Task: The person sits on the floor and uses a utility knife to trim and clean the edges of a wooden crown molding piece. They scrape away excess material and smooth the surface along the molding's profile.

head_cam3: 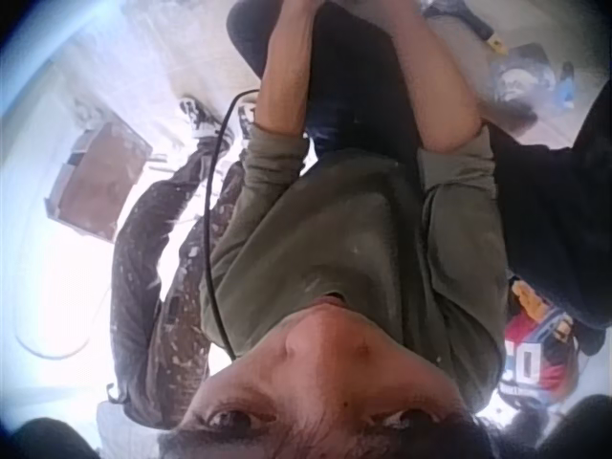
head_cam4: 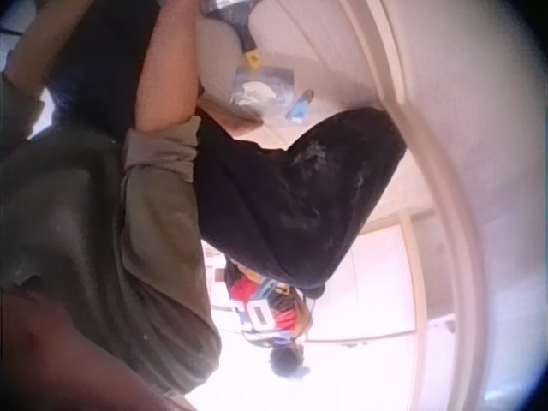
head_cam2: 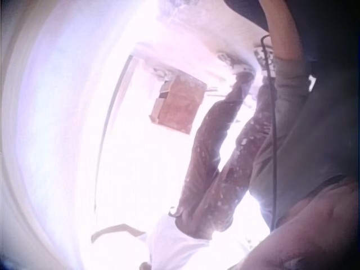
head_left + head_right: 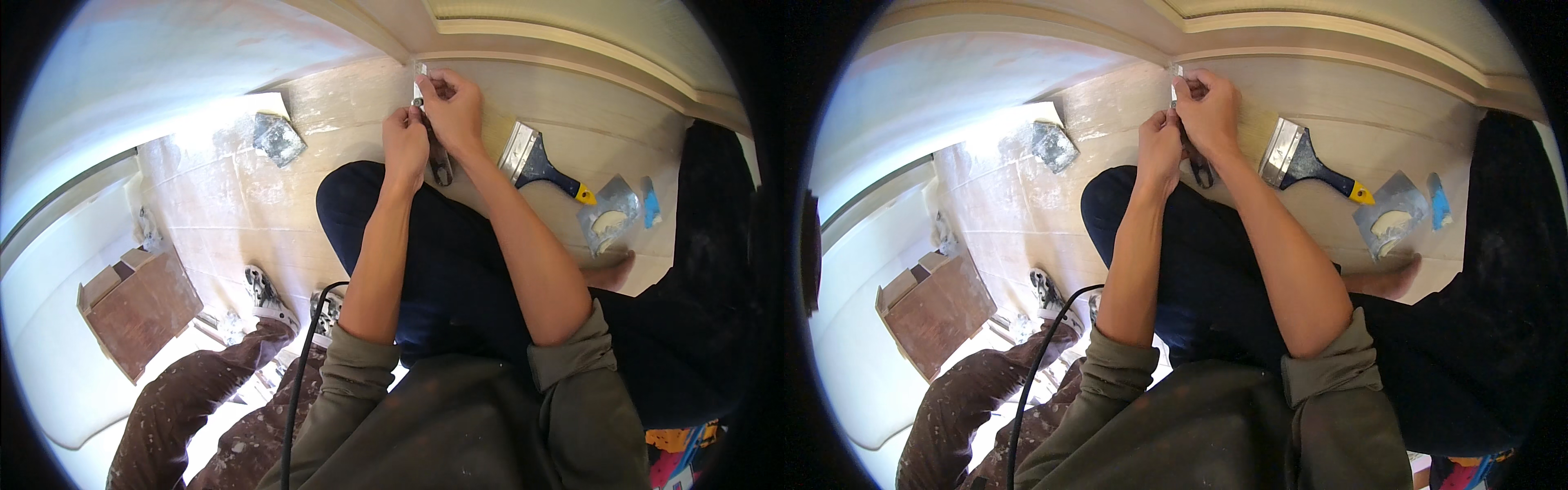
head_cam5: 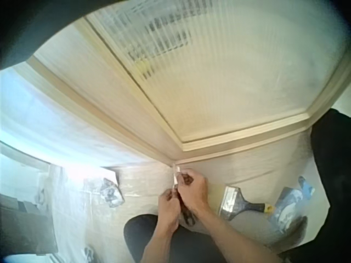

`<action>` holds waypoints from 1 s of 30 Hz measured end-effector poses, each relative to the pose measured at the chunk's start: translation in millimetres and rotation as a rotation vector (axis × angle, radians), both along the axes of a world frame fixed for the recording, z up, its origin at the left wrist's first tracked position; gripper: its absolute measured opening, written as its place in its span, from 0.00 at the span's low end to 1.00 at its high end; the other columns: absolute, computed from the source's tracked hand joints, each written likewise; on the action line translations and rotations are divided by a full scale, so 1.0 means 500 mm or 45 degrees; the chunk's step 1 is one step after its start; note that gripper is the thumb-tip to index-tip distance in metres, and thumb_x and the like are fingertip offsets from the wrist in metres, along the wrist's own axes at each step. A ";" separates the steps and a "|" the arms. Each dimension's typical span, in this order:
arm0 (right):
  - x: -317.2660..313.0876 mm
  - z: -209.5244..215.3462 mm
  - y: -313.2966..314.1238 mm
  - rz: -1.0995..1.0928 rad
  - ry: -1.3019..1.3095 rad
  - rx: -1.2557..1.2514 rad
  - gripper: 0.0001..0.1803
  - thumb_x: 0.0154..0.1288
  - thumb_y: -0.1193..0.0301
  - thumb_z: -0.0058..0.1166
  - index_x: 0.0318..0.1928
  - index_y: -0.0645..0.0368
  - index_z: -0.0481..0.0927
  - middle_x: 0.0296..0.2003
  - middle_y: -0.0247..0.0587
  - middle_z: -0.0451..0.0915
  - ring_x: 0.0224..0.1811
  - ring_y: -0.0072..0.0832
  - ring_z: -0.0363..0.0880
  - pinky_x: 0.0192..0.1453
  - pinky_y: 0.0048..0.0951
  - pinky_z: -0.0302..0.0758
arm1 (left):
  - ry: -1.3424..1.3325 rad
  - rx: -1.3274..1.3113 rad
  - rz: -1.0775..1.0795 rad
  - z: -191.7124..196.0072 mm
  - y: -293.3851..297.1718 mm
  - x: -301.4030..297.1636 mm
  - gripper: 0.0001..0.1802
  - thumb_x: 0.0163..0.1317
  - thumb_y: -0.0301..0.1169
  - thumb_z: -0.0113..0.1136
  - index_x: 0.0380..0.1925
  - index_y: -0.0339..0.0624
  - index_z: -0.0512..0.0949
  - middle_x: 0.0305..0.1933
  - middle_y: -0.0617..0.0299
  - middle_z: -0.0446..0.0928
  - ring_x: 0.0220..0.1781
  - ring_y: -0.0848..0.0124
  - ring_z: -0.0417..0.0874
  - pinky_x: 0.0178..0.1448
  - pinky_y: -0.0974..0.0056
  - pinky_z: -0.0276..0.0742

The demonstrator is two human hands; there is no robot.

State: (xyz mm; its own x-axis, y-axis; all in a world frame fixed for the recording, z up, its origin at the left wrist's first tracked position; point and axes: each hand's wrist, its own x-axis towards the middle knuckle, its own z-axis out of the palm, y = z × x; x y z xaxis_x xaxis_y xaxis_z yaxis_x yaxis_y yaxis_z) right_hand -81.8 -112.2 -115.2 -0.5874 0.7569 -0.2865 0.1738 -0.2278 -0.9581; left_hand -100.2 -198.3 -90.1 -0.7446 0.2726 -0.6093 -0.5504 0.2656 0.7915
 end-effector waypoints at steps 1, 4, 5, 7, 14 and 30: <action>0.003 0.005 -0.005 -0.019 -0.029 0.034 0.12 0.63 0.69 0.66 0.35 0.68 0.86 0.24 0.39 0.84 0.26 0.20 0.80 0.33 0.25 0.77 | 0.022 -0.018 -0.021 0.000 -0.001 0.001 0.17 0.79 0.33 0.44 0.43 0.30 0.79 0.29 0.65 0.74 0.26 0.77 0.70 0.28 0.68 0.65; 0.001 0.019 -0.010 -0.061 -0.098 0.139 0.12 0.63 0.68 0.67 0.37 0.68 0.87 0.25 0.40 0.86 0.27 0.21 0.81 0.34 0.26 0.78 | 0.072 -0.095 -0.127 0.004 -0.008 0.004 0.19 0.80 0.34 0.41 0.42 0.31 0.79 0.31 0.63 0.76 0.29 0.77 0.72 0.32 0.69 0.68; -0.002 0.019 -0.006 -0.066 -0.115 0.178 0.13 0.63 0.68 0.67 0.37 0.68 0.87 0.26 0.41 0.86 0.27 0.22 0.82 0.34 0.26 0.78 | 0.075 -0.131 -0.189 0.014 -0.008 0.000 0.20 0.80 0.34 0.41 0.42 0.31 0.80 0.31 0.63 0.76 0.30 0.77 0.73 0.34 0.69 0.69; -0.004 0.018 -0.002 -0.051 -0.120 0.195 0.13 0.63 0.68 0.67 0.39 0.68 0.87 0.27 0.42 0.87 0.28 0.23 0.82 0.35 0.27 0.79 | 0.057 -0.122 -0.241 0.031 -0.006 -0.004 0.21 0.80 0.35 0.39 0.41 0.31 0.80 0.32 0.62 0.78 0.31 0.77 0.73 0.36 0.70 0.69; -0.014 0.018 0.000 0.003 -0.088 -0.094 0.16 0.63 0.66 0.68 0.41 0.70 0.87 0.30 0.41 0.87 0.28 0.22 0.81 0.34 0.27 0.79 | 0.113 -0.167 -0.332 0.014 -0.011 -0.013 0.24 0.82 0.39 0.40 0.39 0.32 0.81 0.32 0.63 0.79 0.29 0.76 0.74 0.36 0.68 0.71; -0.035 0.040 0.014 -0.012 -0.248 -0.209 0.14 0.62 0.65 0.69 0.38 0.65 0.89 0.25 0.37 0.85 0.24 0.21 0.78 0.30 0.28 0.75 | 0.071 -0.219 -0.255 0.052 0.000 -0.031 0.26 0.79 0.41 0.47 0.32 0.27 0.81 0.25 0.60 0.76 0.24 0.73 0.74 0.31 0.65 0.73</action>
